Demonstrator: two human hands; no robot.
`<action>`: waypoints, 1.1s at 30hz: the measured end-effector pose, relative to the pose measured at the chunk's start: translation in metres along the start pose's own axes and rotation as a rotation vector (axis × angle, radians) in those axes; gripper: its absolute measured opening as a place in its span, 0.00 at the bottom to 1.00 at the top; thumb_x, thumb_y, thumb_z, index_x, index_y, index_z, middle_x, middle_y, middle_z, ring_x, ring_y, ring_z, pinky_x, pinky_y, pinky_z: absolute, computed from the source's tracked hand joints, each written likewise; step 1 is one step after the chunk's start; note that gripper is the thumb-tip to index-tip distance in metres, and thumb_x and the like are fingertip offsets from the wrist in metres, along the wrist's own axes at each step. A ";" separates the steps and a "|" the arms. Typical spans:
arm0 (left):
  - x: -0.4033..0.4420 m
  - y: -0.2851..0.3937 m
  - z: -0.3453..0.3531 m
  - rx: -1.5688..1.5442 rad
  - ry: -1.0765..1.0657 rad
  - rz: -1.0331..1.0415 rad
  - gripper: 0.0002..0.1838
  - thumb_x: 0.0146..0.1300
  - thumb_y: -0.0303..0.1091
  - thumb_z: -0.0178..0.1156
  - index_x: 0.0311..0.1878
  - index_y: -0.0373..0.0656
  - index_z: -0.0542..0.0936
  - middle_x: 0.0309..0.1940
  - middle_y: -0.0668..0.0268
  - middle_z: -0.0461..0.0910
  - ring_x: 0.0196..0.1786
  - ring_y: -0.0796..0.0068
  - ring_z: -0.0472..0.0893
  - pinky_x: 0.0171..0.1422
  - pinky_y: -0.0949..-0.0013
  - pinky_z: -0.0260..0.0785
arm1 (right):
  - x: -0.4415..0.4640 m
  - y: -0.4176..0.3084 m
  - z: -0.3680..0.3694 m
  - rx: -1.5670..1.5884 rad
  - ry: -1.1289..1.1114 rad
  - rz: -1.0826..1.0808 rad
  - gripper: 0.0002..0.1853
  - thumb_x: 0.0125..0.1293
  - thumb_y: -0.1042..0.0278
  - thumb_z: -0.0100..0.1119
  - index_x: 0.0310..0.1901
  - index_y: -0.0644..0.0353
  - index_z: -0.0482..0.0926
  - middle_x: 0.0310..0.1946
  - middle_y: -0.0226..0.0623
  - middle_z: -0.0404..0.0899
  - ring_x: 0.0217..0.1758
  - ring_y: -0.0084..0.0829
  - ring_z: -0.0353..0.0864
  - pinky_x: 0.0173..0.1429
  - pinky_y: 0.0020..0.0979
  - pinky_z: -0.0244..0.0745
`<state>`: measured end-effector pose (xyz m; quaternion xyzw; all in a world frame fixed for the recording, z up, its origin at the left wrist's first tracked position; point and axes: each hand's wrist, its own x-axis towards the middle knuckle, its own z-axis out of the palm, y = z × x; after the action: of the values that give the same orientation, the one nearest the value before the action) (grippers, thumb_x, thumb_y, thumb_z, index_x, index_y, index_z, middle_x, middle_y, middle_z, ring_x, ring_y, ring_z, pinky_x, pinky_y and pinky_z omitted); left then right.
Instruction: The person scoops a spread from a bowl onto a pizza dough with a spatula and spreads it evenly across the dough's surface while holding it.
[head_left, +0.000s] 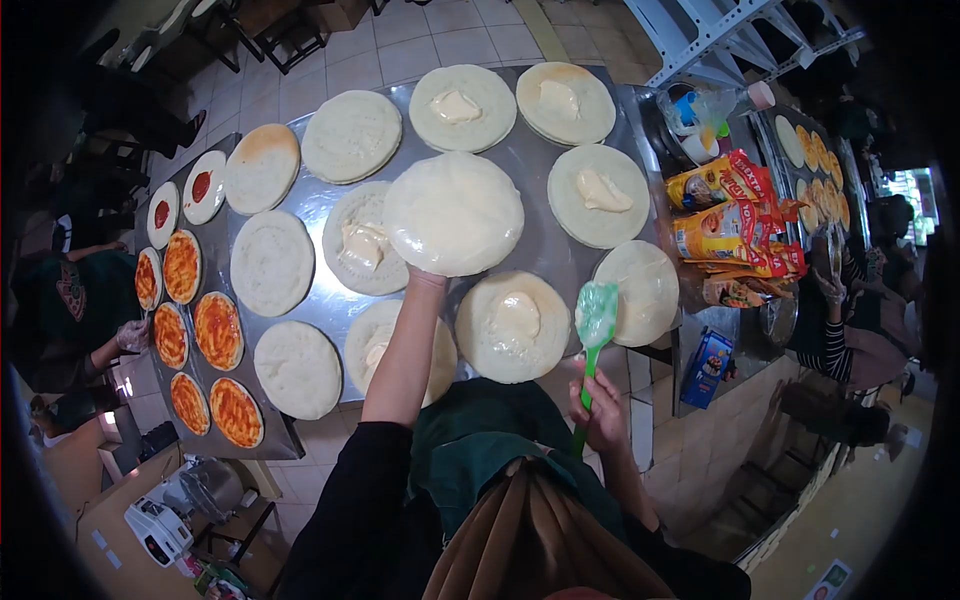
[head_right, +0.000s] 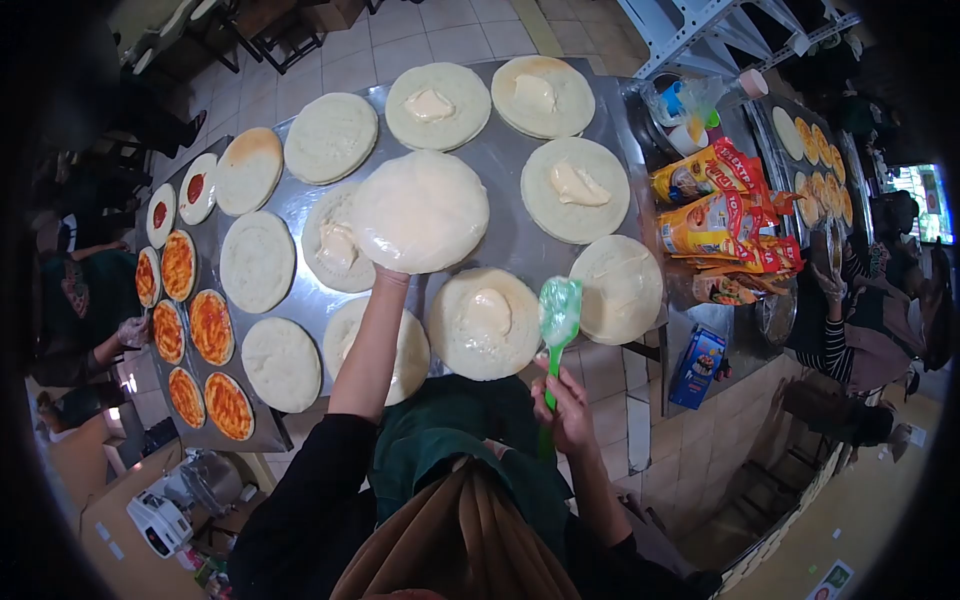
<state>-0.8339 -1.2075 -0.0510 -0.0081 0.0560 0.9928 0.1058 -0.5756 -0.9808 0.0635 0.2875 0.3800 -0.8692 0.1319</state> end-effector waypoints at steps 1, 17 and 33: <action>0.010 -0.010 -0.007 0.000 0.030 -0.018 0.32 0.66 0.55 0.52 0.68 0.48 0.64 0.66 0.60 0.66 0.69 0.56 0.65 0.72 0.46 0.58 | -0.003 0.004 -0.006 0.007 0.026 0.001 0.20 0.73 0.68 0.44 0.64 0.62 0.66 0.35 0.36 0.75 0.19 0.16 0.65 0.22 0.19 0.61; -0.015 -0.013 -0.031 0.069 0.815 -0.304 0.26 0.74 0.48 0.35 0.63 0.38 0.66 0.62 0.53 0.70 0.67 0.54 0.68 0.72 0.43 0.55 | 0.023 -0.045 -0.018 -0.557 0.149 -0.032 0.19 0.73 0.68 0.47 0.64 0.56 0.69 0.26 0.28 0.74 0.16 0.10 0.59 0.20 0.15 0.55; -0.037 -0.005 -0.006 0.690 0.867 -0.486 0.25 0.72 0.54 0.37 0.54 0.44 0.71 0.42 0.68 0.72 0.48 0.73 0.71 0.57 0.59 0.66 | 0.116 -0.118 -0.005 -0.929 0.033 -0.160 0.18 0.72 0.70 0.50 0.62 0.59 0.72 0.24 0.21 0.73 0.17 0.07 0.56 0.21 0.14 0.52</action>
<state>-0.7967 -1.2110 -0.0563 -0.3895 0.4095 0.7710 0.2935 -0.7198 -0.8988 0.0602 0.1818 0.7516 -0.6099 0.1732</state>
